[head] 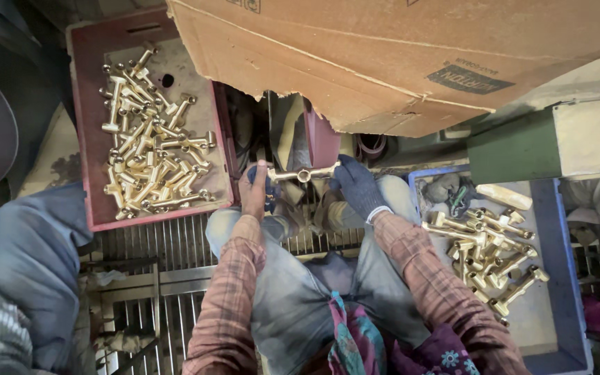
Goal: The person sits on the floor and repeatedly picks up brass-colored metal parts from a red bin, presses them against a rotating grinding wheel to polish them, and places the finished parts into a blue bin.
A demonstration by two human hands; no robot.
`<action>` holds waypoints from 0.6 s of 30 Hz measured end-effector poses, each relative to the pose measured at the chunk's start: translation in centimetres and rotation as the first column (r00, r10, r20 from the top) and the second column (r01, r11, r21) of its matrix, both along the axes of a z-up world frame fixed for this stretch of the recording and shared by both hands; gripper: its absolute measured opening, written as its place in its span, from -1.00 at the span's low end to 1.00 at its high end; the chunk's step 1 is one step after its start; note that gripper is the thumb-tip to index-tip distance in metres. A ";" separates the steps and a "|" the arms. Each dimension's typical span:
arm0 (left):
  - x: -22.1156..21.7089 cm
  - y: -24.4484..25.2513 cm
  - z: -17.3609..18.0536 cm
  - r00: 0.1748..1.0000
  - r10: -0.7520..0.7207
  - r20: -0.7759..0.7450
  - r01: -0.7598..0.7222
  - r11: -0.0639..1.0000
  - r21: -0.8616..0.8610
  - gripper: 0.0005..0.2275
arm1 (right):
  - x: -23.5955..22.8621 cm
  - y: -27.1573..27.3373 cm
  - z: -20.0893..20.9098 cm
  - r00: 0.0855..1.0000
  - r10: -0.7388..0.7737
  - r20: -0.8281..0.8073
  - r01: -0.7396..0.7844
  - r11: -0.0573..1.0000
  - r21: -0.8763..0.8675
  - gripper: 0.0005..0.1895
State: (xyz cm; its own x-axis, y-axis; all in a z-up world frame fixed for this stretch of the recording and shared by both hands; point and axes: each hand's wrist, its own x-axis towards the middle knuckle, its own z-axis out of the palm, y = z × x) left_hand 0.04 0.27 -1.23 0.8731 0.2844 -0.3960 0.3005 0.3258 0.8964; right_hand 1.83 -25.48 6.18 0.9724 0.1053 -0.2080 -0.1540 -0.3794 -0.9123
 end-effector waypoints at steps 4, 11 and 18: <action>-0.3 0.3 -0.4 0.993 -0.031 0.114 0.034 0.999 -0.024 -0.83 | 0.1 0.2 -0.4 0.986 -0.060 -0.159 0.086 0.982 0.169 -0.60; -0.1 0.9 -1.7 0.998 -0.023 -0.064 0.014 0.991 -0.135 -0.85 | 0.5 -0.2 -1.0 0.978 -0.095 -0.188 0.143 0.954 0.264 -0.64; 0.5 1.4 -3.2 0.984 -0.067 -0.168 0.004 0.937 -0.350 -0.91 | 0.9 0.1 -0.6 0.912 -0.119 -0.392 0.311 0.825 0.471 -0.71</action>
State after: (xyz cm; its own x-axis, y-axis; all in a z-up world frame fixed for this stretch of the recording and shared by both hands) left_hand 0.55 1.66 -4.41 0.7884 0.0722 -0.6110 0.4584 0.5934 0.6616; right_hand 2.76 -25.38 5.54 0.8640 0.0856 -0.4962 -0.5025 0.2085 -0.8390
